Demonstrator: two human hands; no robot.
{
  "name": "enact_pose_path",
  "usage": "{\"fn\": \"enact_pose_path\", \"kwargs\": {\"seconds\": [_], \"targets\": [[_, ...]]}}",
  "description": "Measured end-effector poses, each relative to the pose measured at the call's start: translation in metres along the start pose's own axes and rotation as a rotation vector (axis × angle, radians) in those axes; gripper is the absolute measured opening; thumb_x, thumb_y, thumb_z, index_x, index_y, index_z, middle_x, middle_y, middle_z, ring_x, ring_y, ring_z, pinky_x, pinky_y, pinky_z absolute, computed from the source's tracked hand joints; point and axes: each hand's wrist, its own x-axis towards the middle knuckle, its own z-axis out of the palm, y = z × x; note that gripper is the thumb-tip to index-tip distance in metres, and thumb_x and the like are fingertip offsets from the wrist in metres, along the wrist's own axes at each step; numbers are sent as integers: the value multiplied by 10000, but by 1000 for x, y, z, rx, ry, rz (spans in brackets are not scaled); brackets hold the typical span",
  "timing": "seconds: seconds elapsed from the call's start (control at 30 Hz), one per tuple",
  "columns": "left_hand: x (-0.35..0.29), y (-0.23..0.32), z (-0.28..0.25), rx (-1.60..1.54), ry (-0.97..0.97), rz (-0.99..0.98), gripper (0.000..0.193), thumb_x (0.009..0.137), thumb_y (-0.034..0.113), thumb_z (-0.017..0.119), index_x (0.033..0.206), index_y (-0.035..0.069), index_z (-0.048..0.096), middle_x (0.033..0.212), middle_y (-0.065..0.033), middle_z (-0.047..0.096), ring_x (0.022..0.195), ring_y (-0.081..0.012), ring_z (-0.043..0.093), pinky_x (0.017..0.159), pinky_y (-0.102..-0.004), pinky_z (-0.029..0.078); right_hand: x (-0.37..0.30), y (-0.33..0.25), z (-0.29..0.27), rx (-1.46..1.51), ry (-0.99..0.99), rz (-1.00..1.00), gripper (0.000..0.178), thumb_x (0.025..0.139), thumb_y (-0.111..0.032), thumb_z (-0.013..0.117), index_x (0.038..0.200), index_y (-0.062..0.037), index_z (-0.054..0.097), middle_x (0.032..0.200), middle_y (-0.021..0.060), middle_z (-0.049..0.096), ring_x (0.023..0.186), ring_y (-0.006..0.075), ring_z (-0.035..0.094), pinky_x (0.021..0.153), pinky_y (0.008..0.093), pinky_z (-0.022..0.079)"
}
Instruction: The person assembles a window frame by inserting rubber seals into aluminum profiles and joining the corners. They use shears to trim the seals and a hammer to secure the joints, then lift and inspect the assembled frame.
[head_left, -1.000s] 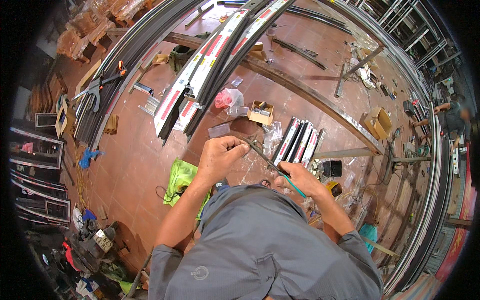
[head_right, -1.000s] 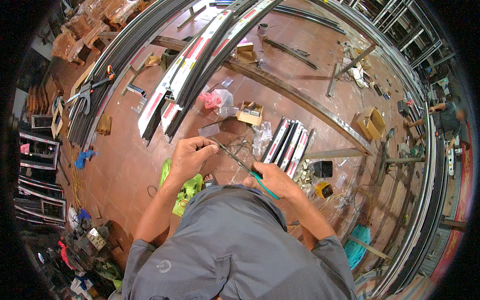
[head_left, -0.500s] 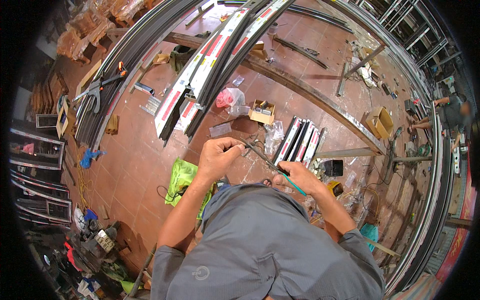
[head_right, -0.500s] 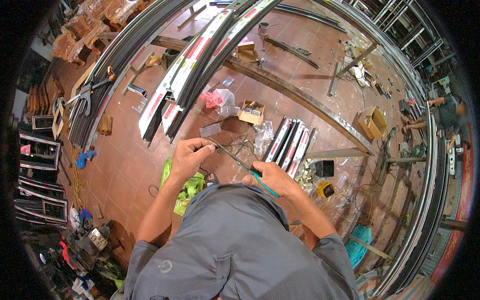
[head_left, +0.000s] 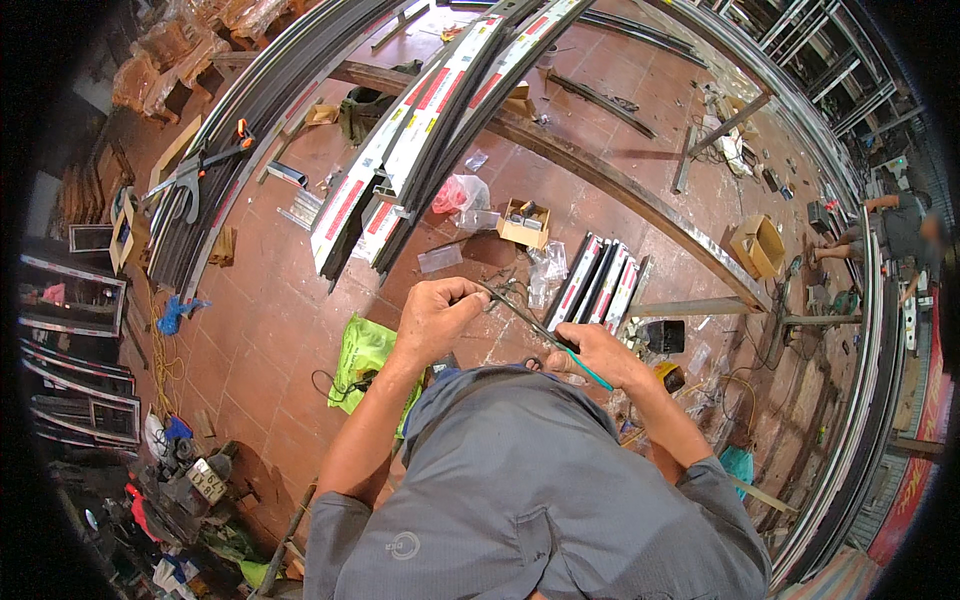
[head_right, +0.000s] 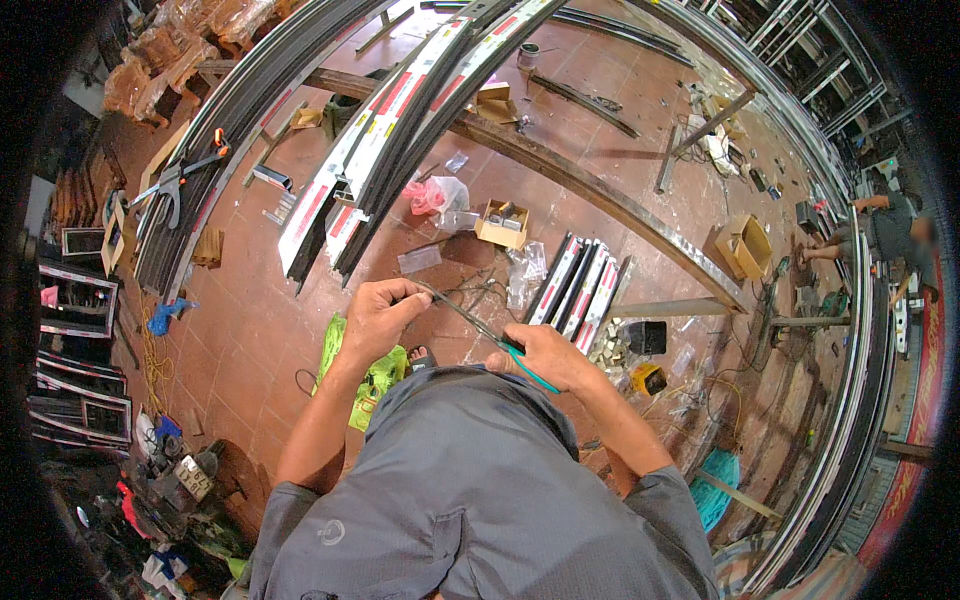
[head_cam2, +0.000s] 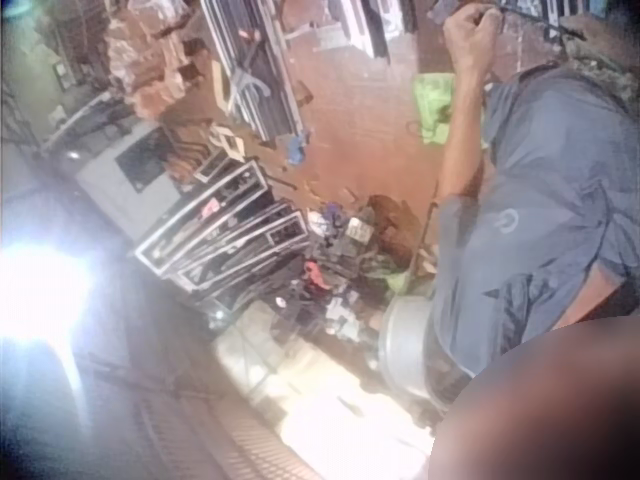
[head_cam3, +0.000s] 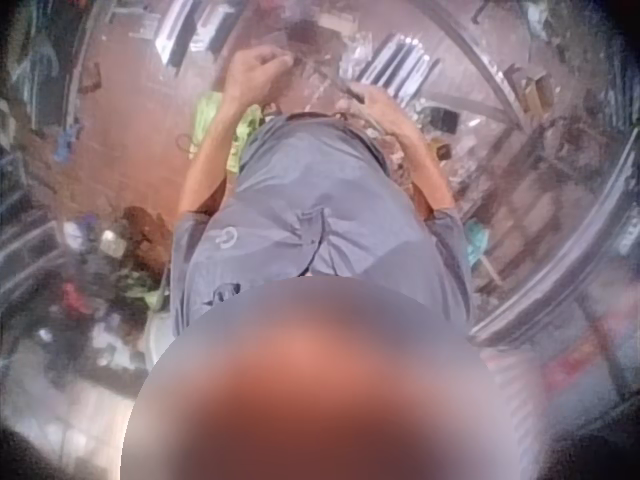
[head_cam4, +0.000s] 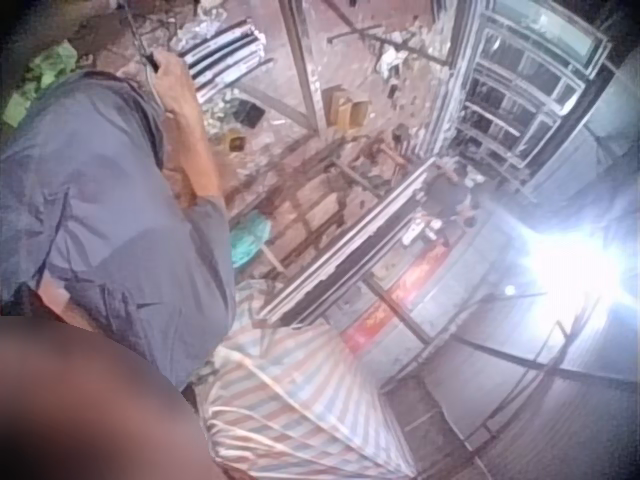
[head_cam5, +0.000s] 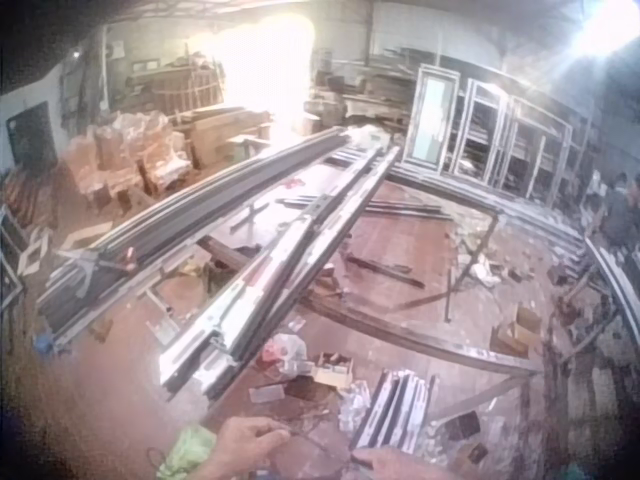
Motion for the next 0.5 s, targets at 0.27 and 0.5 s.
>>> {"fn": "enact_pose_path", "kwargs": {"seconds": [0.27, 0.5], "targets": [[-3, -4, -9, 14, 17, 11, 233, 918, 204, 735, 923, -27, 771, 673, 12, 634, 659, -40, 536, 593, -280, 450, 8, -5, 5, -53, -25, -14, 834, 886, -778, 673, 877, 47, 548, 697, 187, 486, 706, 223, 484, 662, 425, 451], [-1, -29, -15, -16, 20, 46, 249, 922, 224, 740, 923, -23, 770, 662, 18, 621, 650, -37, 524, 580, -280, 438, 16, 2, 18, 48, -12, 11, 849, 853, -781, 709, 806, 51, 540, 658, 128, 436, 688, 183, 459, 616, 408, 418]]}}
